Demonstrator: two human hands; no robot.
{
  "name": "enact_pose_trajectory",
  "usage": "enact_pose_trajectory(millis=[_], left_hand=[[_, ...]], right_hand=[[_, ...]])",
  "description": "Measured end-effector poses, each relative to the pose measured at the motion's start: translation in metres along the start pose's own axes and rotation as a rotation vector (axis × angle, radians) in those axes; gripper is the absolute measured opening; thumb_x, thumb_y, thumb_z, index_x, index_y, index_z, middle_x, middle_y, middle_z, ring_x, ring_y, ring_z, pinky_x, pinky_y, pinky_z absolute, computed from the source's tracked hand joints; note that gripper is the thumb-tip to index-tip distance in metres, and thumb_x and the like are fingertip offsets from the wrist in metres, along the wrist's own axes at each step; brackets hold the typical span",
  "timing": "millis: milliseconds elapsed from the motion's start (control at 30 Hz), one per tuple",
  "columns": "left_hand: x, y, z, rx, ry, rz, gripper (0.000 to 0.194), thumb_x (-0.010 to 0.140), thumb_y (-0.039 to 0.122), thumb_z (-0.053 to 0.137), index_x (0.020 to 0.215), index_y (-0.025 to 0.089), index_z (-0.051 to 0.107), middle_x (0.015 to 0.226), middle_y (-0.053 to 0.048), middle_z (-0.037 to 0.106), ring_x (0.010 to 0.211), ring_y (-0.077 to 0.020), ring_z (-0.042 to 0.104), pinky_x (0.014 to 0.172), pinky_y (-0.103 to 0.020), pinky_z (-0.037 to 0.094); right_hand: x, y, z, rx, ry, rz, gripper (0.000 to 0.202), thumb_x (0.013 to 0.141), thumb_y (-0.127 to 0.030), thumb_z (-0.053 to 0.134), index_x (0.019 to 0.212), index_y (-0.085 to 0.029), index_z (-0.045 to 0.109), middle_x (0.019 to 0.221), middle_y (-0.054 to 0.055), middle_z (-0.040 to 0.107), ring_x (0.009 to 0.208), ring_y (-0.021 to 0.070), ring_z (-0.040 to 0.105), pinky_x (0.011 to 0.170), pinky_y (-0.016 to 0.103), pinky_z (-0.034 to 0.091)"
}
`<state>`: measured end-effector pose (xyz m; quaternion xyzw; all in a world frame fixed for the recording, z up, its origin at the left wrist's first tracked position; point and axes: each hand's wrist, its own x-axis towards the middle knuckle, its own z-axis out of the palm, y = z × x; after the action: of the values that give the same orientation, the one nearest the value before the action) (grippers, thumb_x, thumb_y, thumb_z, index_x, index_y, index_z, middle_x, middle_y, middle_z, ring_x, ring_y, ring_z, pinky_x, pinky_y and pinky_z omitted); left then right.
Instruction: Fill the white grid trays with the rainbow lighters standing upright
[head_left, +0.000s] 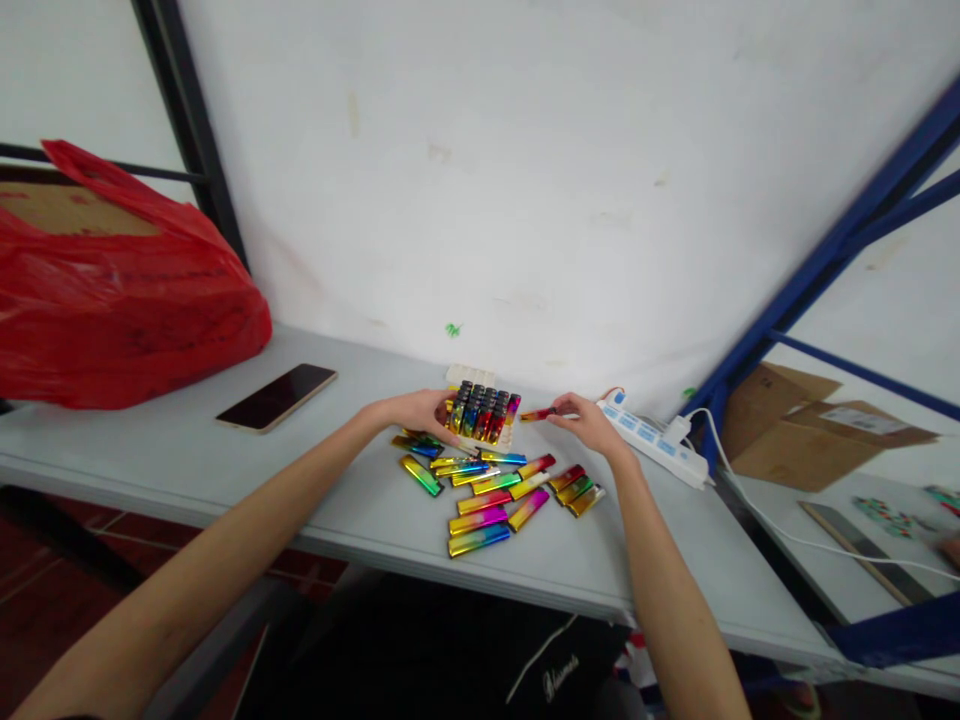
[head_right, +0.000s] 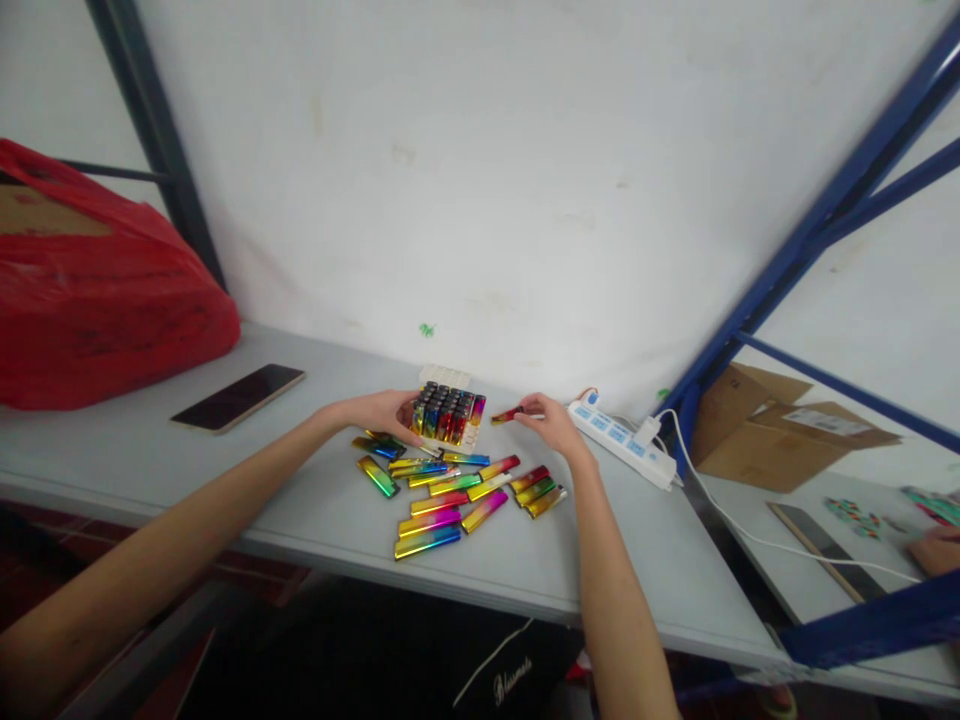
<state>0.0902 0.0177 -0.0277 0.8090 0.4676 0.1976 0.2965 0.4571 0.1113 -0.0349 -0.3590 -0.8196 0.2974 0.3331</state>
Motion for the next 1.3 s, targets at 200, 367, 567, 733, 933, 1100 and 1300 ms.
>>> enact_pose_trajectory(millis=[200, 367, 567, 733, 933, 1100, 1300], left_hand=[[-0.001, 0.004, 0.000, 0.030, 0.012, -0.023, 0.075, 0.063, 0.056, 0.084, 0.122, 0.018, 0.055, 0.082, 0.000, 0.069, 0.069, -0.0177, 0.060, 0.061, -0.026, 0.036], [0.000, 0.001, 0.000, 0.028, 0.016, -0.014, 0.073, 0.063, 0.056, 0.084, 0.118, 0.018, 0.056, 0.076, 0.001, 0.067, 0.067, -0.0184, 0.059, 0.060, -0.028, 0.036], [0.001, -0.001, 0.000, 0.040, 0.003, -0.053, 0.076, 0.062, 0.057, 0.084, 0.121, 0.017, 0.056, 0.078, 0.000, 0.067, 0.069, -0.0196, 0.059, 0.064, -0.029, 0.036], [0.000, -0.003, 0.000, -0.006, 0.001, -0.008, 0.077, 0.064, 0.057, 0.083, 0.125, 0.018, 0.055, 0.084, -0.002, 0.069, 0.073, -0.0201, 0.060, 0.067, -0.029, 0.036], [-0.001, 0.000, 0.000, -0.014, 0.001, -0.001, 0.073, 0.066, 0.054, 0.083, 0.123, 0.018, 0.055, 0.085, -0.001, 0.070, 0.072, -0.0181, 0.059, 0.064, -0.027, 0.036], [-0.001, 0.002, 0.001, -0.012, -0.006, -0.014, 0.075, 0.065, 0.052, 0.084, 0.124, 0.017, 0.054, 0.085, -0.001, 0.070, 0.071, -0.0176, 0.060, 0.062, -0.026, 0.036], [-0.001, 0.005, 0.000, 0.018, 0.003, -0.066, 0.080, 0.063, 0.052, 0.085, 0.127, 0.016, 0.055, 0.089, -0.003, 0.071, 0.075, -0.0194, 0.062, 0.065, -0.027, 0.039]], right_hand=[[0.005, -0.008, 0.008, 0.264, 0.059, 0.029, 0.043, 0.077, -0.050, 0.075, 0.106, -0.020, 0.066, 0.098, 0.008, 0.075, 0.095, 0.0230, 0.070, 0.090, 0.044, 0.056], [0.002, -0.025, 0.015, 0.419, 0.110, 0.052, 0.044, 0.082, -0.054, 0.070, 0.114, -0.023, 0.067, 0.097, 0.004, 0.070, 0.092, 0.0196, 0.069, 0.084, 0.038, 0.059], [-0.001, -0.036, 0.023, 0.489, 0.137, 0.122, 0.053, 0.081, -0.058, 0.068, 0.121, -0.023, 0.062, 0.096, 0.004, 0.066, 0.051, 0.0079, 0.054, 0.041, 0.022, 0.045], [0.001, -0.038, 0.027, 0.437, 0.080, 0.154, 0.052, 0.078, -0.059, 0.070, 0.109, -0.018, 0.067, 0.096, 0.006, 0.069, 0.048, 0.0046, 0.039, 0.036, 0.018, 0.027], [-0.001, -0.043, 0.034, 0.368, -0.023, 0.202, 0.048, 0.082, -0.065, 0.061, 0.106, -0.023, 0.059, 0.074, -0.003, 0.060, 0.047, 0.0068, 0.035, 0.039, 0.017, 0.024], [-0.001, -0.045, 0.039, 0.144, 0.088, 0.080, 0.046, 0.086, -0.067, 0.057, 0.084, -0.021, 0.058, 0.060, -0.006, 0.045, 0.049, 0.0094, 0.038, 0.043, 0.021, 0.029], [-0.003, -0.051, 0.042, -0.057, 0.218, -0.002, 0.052, 0.088, -0.061, 0.053, 0.057, -0.020, 0.045, 0.052, -0.004, 0.038, 0.053, 0.0111, 0.036, 0.053, 0.027, 0.027]])
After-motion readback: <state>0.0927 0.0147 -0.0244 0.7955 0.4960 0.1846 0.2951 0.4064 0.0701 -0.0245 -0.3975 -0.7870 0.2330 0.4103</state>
